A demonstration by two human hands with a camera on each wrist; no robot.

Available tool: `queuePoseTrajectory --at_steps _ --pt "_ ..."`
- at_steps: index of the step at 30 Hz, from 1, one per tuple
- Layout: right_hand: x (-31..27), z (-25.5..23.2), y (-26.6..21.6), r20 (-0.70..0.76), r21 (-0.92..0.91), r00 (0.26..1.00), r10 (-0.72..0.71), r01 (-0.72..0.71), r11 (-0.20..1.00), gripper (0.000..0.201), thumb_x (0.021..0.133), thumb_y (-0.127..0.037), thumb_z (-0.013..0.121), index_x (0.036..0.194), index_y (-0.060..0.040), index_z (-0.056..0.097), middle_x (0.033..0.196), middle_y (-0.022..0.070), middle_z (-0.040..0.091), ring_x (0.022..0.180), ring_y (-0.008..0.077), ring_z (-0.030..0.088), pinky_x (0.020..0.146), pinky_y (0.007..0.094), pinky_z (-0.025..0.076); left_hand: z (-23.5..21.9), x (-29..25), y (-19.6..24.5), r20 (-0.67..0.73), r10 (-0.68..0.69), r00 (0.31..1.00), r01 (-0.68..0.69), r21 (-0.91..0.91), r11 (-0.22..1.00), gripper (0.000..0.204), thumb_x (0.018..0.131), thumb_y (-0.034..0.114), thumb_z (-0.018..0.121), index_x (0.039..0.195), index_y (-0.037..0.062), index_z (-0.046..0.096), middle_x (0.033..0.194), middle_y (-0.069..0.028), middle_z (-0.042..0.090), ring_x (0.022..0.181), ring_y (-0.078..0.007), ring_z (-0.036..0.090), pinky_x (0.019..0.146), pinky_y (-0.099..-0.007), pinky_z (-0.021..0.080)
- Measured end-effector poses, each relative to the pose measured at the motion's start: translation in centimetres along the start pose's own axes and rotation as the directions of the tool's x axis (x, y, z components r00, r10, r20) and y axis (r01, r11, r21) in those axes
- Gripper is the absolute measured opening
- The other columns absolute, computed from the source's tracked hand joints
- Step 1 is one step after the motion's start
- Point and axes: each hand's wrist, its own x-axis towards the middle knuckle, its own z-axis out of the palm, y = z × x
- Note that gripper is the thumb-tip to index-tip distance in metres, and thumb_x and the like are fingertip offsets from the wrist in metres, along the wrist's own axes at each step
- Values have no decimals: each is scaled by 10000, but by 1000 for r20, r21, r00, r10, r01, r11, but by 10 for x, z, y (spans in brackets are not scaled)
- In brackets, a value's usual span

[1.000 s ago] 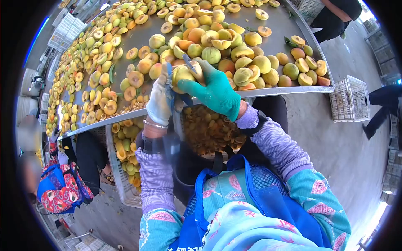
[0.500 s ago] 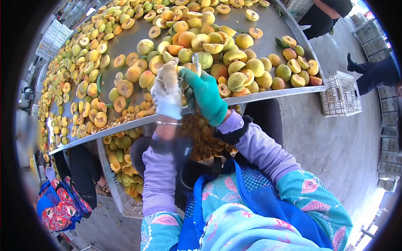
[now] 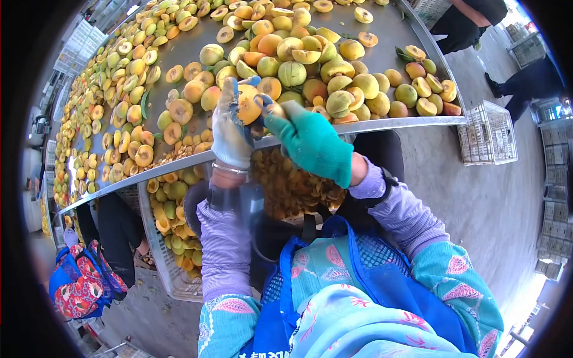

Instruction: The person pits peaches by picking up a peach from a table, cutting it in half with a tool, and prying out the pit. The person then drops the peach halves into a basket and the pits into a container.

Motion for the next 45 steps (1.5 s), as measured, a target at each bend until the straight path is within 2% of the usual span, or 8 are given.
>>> queuePoseTrajectory --at_steps 23,26,30,33,34,36,40,45 --pt "-32 46 -1 -190 256 981 -32 81 963 362 995 -350 460 967 6 521 531 113 538 396 263 528 378 376 426 22 -24 -18 37 391 920 -376 363 852 362 995 268 468 964 -49 640 880 -117 675 732 -155 629 676 -280 531" --pt "-40 1 -34 510 554 827 235 -525 646 438 1006 -433 402 936 -24 545 512 2 473 337 122 431 315 257 363 17 -41 -12 61 238 969 -245 177 953 334 987 251 482 1048 -45 624 932 -121 661 777 -175 631 717 -296 530" --pt "-41 25 -10 708 445 522 -477 -853 -274 482 1006 -473 370 926 -45 577 501 -63 409 316 41 352 291 189 294 -7 -79 12 -46 127 991 -124 50 991 316 917 265 579 1010 -29 647 895 -133 670 755 -193 642 679 -304 530" --pt "-63 19 -5 763 509 525 -377 -847 -151 474 1006 -455 384 899 -36 579 525 -51 445 329 56 382 301 205 329 -66 -129 54 -447 177 877 -32 313 949 313 850 285 671 945 -13 676 842 -143 684 718 -205 652 628 -306 530" --pt "-67 13 7 817 534 530 -227 -844 -48 469 1000 -454 401 877 -42 587 525 -42 457 336 72 402 305 218 351 -93 -143 62 -551 207 809 145 529 836 315 827 291 702 924 -8 686 824 -147 688 706 -208 656 611 -307 530" --pt "-71 8 14 834 543 551 45 -831 118 466 993 -451 416 873 -31 578 535 -24 477 351 86 427 323 219 375 -91 -141 78 -459 286 841 536 780 -324 535 795 536 637 932 22 695 873 -178 695 802 -322 655 747 -394 515" --pt "-73 2 19 648 649 733 206 -673 354 470 979 -445 441 866 -7 567 572 16 510 391 105 474 354 224 407 1 -54 56 -396 299 868 408 913 26 589 800 532 617 1080 16 668 1070 -211 668 1016 -346 636 887 -405 478" --pt "-61 -29 25 313 710 876 366 -472 523 405 999 -409 409 973 -30 551 610 16 524 429 99 490 376 231 403 34 40 -29 -82 75 994 106 899 -425 469 813 427 617 1109 65 583 1060 -217 648 991 -379 621 872 -430 484"
